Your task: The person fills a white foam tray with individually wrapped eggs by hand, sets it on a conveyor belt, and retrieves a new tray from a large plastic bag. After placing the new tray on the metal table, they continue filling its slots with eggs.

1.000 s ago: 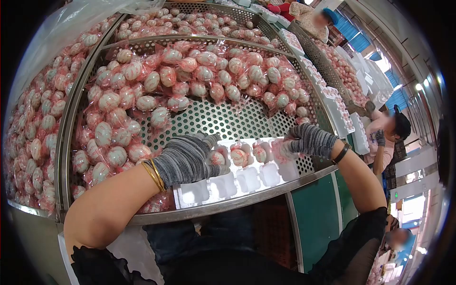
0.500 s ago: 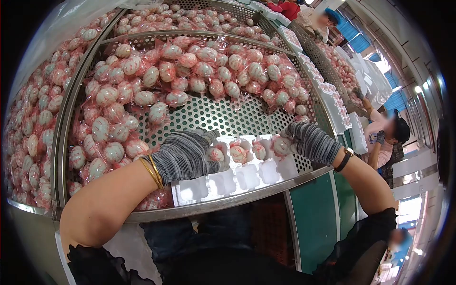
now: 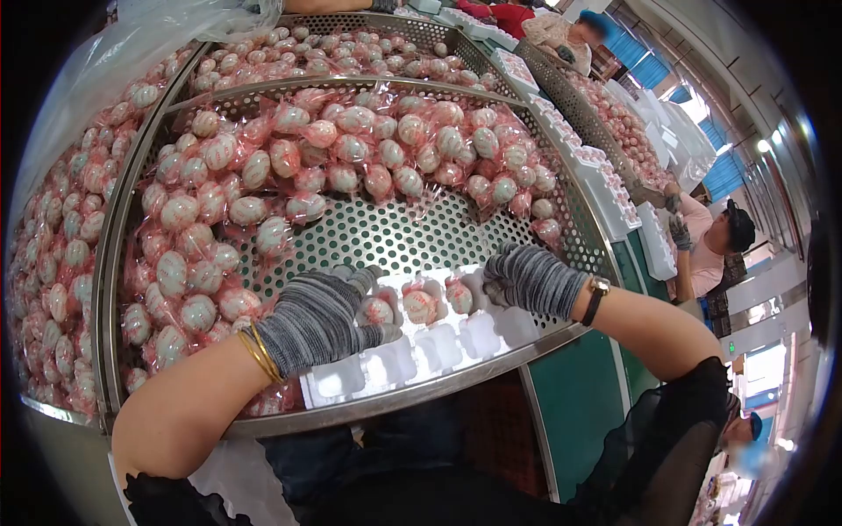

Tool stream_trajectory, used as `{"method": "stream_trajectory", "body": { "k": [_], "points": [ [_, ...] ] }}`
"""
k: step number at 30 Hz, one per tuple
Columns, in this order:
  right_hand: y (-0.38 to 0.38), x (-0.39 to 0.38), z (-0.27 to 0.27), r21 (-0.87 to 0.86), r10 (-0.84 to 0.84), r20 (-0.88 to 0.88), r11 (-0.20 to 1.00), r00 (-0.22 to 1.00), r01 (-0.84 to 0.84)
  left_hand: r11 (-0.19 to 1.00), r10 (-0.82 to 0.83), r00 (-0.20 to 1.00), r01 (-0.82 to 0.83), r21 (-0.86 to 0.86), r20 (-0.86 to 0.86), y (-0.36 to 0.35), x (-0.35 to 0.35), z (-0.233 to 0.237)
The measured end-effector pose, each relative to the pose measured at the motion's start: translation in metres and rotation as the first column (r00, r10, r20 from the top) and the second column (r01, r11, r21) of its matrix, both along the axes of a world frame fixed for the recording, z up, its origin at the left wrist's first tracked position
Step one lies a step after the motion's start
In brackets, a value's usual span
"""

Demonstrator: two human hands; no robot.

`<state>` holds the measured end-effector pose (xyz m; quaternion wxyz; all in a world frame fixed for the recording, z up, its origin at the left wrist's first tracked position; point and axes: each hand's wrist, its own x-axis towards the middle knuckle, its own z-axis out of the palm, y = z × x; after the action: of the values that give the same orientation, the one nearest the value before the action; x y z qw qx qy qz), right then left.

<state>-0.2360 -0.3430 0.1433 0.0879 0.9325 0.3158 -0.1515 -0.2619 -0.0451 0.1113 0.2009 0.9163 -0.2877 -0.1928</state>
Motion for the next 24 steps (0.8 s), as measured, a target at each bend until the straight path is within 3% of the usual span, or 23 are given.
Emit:
{"method": "stream_trajectory", "body": {
  "k": [2,3,5,6,7,8,9,10,11,12,13,15,17,18,19,22,24],
  "points": [
    [-0.006,0.000,0.001,0.135,0.069,-0.043,0.989,0.997,-0.063,1.000,0.009,1.000,-0.009,0.007,-0.029,0.000,0.000,0.001],
    [-0.009,0.001,0.001,0.210,0.105,-0.056,0.973,0.993,-0.091,0.999,0.000,0.999,0.002,-0.035,0.039,0.000,0.000,-0.002],
    [-0.013,0.006,0.007,0.199,0.116,-0.127,0.976,0.985,-0.089,0.993,-0.005,0.983,0.026,-0.113,0.182,0.003,-0.001,-0.012],
    [-0.014,0.007,0.007,0.175,0.153,-0.120,0.976,0.981,-0.131,0.998,-0.002,0.993,0.010,-0.063,0.118,0.002,-0.003,-0.007],
    [-0.014,0.009,0.004,0.151,0.187,-0.112,0.974,0.976,-0.169,0.998,-0.032,0.981,0.042,-0.051,0.190,0.003,-0.005,-0.003],
    [-0.011,0.007,-0.001,0.128,0.354,-0.035,0.929,0.935,-0.347,0.996,-0.065,0.965,0.077,-0.039,0.255,0.002,-0.009,-0.001],
    [-0.010,0.004,-0.003,0.113,0.317,-0.038,0.944,0.948,-0.311,0.993,-0.097,0.942,0.112,-0.028,0.321,0.001,-0.013,0.000],
    [-0.009,0.001,-0.003,0.095,0.276,-0.034,0.958,0.961,-0.272,0.988,-0.135,0.965,0.150,-0.047,0.226,-0.003,-0.017,-0.001],
    [-0.009,0.001,-0.001,0.076,0.236,-0.029,0.970,0.971,-0.233,0.981,-0.196,0.947,0.192,0.040,0.255,-0.004,-0.025,0.002],
    [-0.011,0.011,0.003,0.134,0.318,-0.116,0.944,0.941,-0.303,0.969,-0.222,0.927,0.245,-0.040,0.302,-0.005,-0.026,-0.002],
    [-0.016,0.022,0.007,0.266,0.208,-0.267,0.954,0.941,-0.135,0.947,-0.246,0.902,0.302,-0.112,0.354,-0.006,-0.027,-0.007],
    [-0.031,0.055,0.009,0.436,0.056,-0.569,0.867,0.821,0.243,0.940,-0.307,0.883,0.340,-0.032,0.355,-0.010,-0.025,-0.012],
    [-0.050,0.105,-0.009,0.626,-0.345,-0.342,0.611,0.874,0.485,0.927,-0.361,0.890,0.375,0.005,0.279,-0.010,-0.022,-0.003],
    [-0.064,0.135,-0.012,0.612,-0.435,-0.042,0.700,0.899,0.367,0.942,-0.314,0.907,0.335,-0.031,0.280,-0.010,-0.023,-0.002],
    [-0.073,0.155,-0.014,0.554,-0.470,0.265,0.789,0.842,0.265,0.953,-0.265,0.923,0.295,-0.068,0.279,-0.010,-0.024,-0.003],
    [-0.086,0.181,-0.035,0.407,-0.453,0.480,0.874,0.752,0.267,0.951,-0.287,0.895,0.309,-0.011,0.341,-0.010,-0.011,-0.020],
    [-0.090,0.187,-0.027,0.413,-0.475,0.356,0.852,0.805,0.321,0.981,-0.196,0.898,0.183,0.070,0.393,-0.012,-0.002,-0.022]
  ]
}}
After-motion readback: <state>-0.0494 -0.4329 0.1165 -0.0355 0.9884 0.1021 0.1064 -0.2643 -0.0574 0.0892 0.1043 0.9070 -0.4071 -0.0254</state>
